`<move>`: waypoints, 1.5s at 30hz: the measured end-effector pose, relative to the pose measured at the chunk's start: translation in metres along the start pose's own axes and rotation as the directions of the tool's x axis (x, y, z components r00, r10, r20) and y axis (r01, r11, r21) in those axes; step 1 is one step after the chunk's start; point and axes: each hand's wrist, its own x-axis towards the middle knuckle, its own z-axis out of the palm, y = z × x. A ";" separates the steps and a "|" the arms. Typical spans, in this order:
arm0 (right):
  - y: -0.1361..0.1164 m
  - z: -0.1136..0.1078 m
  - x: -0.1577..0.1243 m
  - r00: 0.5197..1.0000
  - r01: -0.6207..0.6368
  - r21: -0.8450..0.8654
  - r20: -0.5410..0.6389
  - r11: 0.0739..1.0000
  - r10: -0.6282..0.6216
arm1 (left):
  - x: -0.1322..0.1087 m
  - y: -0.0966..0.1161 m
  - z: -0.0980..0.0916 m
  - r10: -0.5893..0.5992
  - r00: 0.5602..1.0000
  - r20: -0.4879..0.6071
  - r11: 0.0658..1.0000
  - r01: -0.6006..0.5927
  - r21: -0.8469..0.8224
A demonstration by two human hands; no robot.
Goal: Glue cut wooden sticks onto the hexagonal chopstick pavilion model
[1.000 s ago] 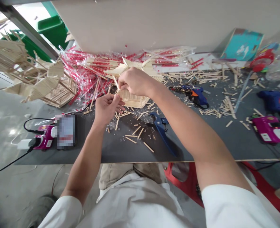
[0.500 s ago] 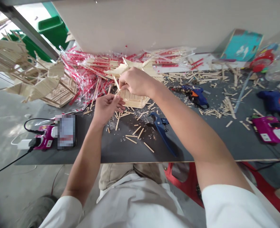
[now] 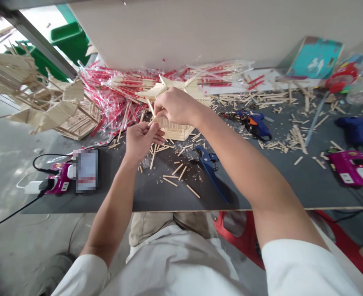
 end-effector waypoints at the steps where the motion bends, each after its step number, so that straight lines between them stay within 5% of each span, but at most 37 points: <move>1: 0.000 0.000 0.000 1.000 0.006 -0.004 0.000 1.000 -0.006 | 0.000 0.001 -0.001 0.000 1.000 0.011 1.000 0.000 -0.006; 34: -0.011 -0.007 0.004 0.996 -0.030 -0.112 0.076 0.993 0.039 | -0.001 0.001 0.002 0.041 0.999 0.007 0.999 -0.041 -0.036; 45: -0.008 -0.002 0.005 0.999 0.001 -0.124 0.051 0.992 0.006 | -0.001 -0.001 0.006 -0.041 0.999 -0.037 0.995 0.037 -0.092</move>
